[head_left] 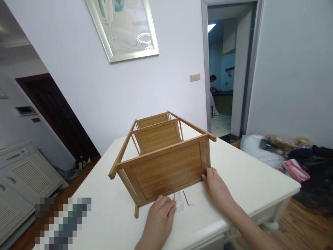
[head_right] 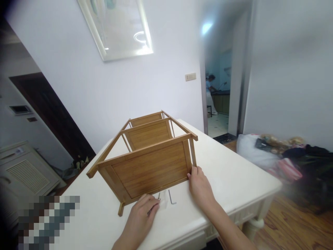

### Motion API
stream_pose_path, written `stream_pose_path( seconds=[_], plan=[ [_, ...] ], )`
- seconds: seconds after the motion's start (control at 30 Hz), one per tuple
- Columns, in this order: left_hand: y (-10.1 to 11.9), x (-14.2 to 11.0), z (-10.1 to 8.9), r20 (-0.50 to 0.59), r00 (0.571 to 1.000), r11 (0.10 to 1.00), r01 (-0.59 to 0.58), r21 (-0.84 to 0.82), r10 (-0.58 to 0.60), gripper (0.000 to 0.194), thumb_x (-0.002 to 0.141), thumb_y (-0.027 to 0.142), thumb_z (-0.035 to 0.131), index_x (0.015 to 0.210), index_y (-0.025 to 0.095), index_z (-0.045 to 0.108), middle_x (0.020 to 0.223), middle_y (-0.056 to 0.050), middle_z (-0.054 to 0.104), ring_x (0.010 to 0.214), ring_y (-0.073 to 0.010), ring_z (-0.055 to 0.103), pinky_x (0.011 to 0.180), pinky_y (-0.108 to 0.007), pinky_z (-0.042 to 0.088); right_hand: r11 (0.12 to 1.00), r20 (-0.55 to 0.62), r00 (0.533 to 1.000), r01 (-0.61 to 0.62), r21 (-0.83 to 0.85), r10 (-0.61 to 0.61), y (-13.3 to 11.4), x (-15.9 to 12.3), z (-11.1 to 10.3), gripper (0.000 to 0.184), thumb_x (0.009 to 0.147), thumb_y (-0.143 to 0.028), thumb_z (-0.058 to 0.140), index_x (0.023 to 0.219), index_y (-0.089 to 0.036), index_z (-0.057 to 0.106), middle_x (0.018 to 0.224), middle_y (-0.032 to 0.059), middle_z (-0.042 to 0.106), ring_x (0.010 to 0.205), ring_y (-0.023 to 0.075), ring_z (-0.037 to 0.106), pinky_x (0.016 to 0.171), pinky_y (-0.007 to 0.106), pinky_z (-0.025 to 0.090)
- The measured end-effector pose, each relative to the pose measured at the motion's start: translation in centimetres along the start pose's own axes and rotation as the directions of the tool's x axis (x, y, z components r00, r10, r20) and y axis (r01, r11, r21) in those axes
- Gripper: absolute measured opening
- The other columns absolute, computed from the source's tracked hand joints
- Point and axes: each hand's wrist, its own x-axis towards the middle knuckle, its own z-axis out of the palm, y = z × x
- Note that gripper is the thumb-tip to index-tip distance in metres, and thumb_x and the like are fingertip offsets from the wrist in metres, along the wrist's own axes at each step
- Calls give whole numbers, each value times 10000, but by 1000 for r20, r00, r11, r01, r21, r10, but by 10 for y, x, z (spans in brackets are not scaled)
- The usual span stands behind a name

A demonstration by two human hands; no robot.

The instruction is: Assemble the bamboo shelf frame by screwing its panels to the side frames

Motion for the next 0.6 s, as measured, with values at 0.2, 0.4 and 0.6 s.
stream_pose_path(
  seconds=[0.2,0.4,0.6],
  plan=[
    [-1,1,2,-28,1000,1000,-8,-6,7,247,932,166,451,876,193,690,821,-65,688,767,-189,627,710,-331,542,1000,-14,1000,-5,26,5,-1,1,-1,102,939,-230,375,846,-221,418,920,92,557,768,201,578,698,331,468],
    [3,2,-1,-79,995,998,57,-18,-59,175,906,143,494,903,206,658,815,-43,693,744,-192,633,686,-326,527,999,2,1000,-9,47,9,-1,2,-2,122,947,-261,356,832,-233,387,918,87,543,770,211,584,689,333,467],
    [3,2,-2,-108,993,998,51,-25,-54,211,942,195,453,884,198,655,823,-55,700,726,-180,643,684,-318,531,997,-34,999,16,70,-14,3,4,1,107,929,-272,365,844,-227,412,917,98,555,774,218,583,714,355,480]
  ],
)
